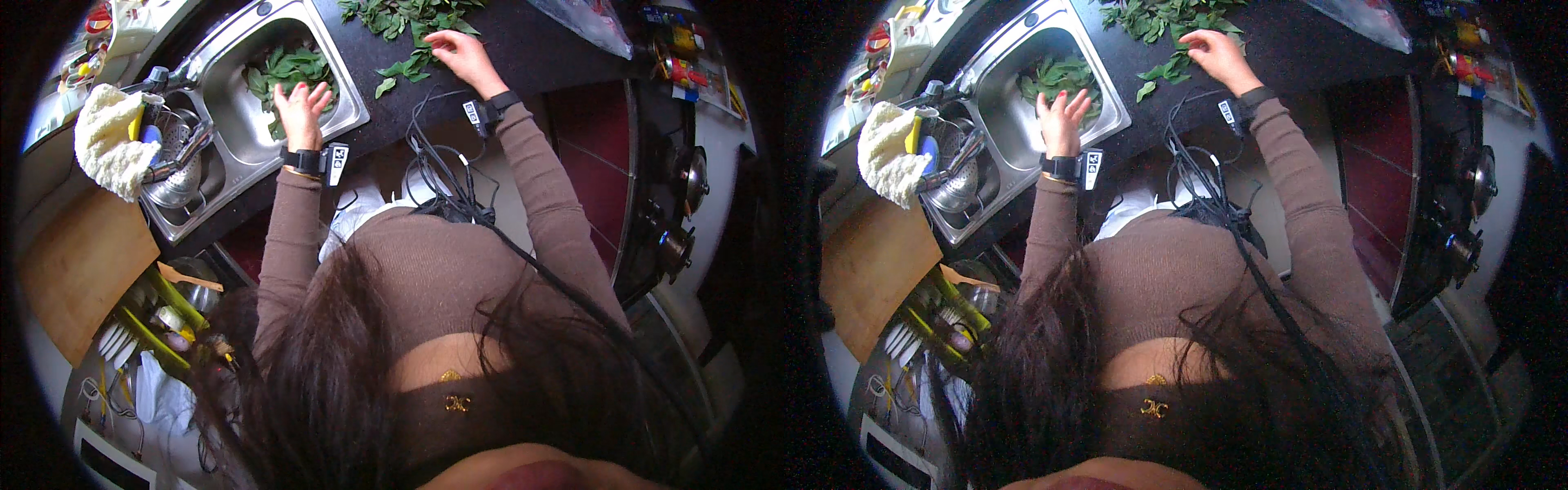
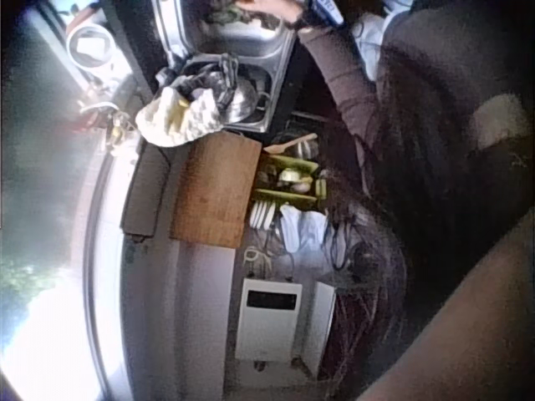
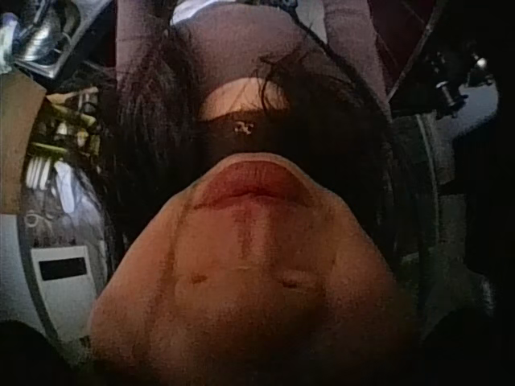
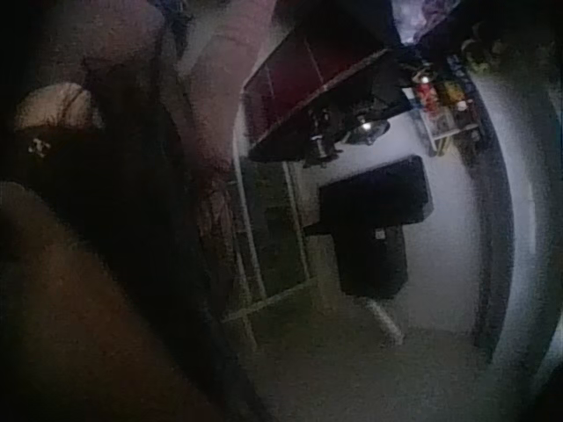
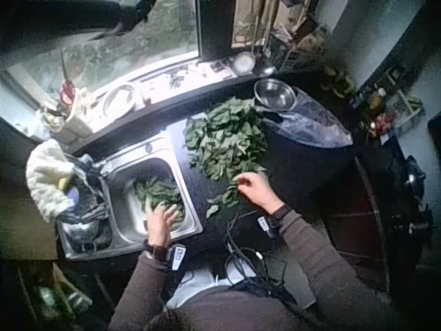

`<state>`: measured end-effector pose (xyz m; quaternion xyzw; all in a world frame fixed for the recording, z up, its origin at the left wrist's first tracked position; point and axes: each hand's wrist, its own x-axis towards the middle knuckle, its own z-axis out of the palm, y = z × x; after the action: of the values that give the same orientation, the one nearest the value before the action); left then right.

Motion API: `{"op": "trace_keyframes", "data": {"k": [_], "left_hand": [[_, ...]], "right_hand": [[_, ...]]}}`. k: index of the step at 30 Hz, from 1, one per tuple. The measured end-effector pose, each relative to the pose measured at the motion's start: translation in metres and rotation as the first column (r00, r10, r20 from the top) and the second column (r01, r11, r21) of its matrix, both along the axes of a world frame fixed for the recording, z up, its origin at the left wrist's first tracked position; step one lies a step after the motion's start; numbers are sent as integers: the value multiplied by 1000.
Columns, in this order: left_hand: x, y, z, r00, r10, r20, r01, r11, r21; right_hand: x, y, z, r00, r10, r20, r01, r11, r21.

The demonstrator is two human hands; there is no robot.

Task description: The person picks green leaves from a pile on the countertop, removes stems or unwanted parts by hand, and places the cleaned leaves into a metal sink basin. The process repeats with multiple leaves.

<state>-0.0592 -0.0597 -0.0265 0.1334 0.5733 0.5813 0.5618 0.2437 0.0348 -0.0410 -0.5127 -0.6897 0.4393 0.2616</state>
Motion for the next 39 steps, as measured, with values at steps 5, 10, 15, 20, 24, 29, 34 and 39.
{"op": "trace_keyframes", "data": {"k": [5, 10, 15, 20, 24, 29, 34, 39], "left_hand": [[34, -3, -5, 985, -161, 56, 160, 987, 14], [56, 0, -10, 945, -327, 23, 327, 945, -22], [77, 13, -12, 906, -416, 81, 423, 901, -95], [93, 24, 1, 876, -476, 81, 480, 877, -33], [97, 25, 13, 838, -501, 218, 490, 865, 107], [96, 24, 15, 872, -485, 69, 475, 872, 120], [91, 21, 9, 867, -491, 80, 485, 870, 83], [82, 13, 6, 812, -492, 313, 476, 870, 132]], "right_hand": [[-26, -5, -18, 900, 34, 435, -152, 959, 238], [-26, 8, -14, 940, 7, 341, -110, 952, 284], [-31, 1, 15, 951, -47, -304, -15, 980, -199], [-37, -8, 49, 829, -277, -486, -26, 849, -528], [-44, -15, 57, 756, -330, -565, -71, 817, -573], [-46, -18, 53, 671, -334, -662, -224, 760, -611], [-43, -21, 46, 812, -309, -495, -47, 811, -583], [-42, -20, 40, 851, -330, -409, 33, 810, -585]]}}
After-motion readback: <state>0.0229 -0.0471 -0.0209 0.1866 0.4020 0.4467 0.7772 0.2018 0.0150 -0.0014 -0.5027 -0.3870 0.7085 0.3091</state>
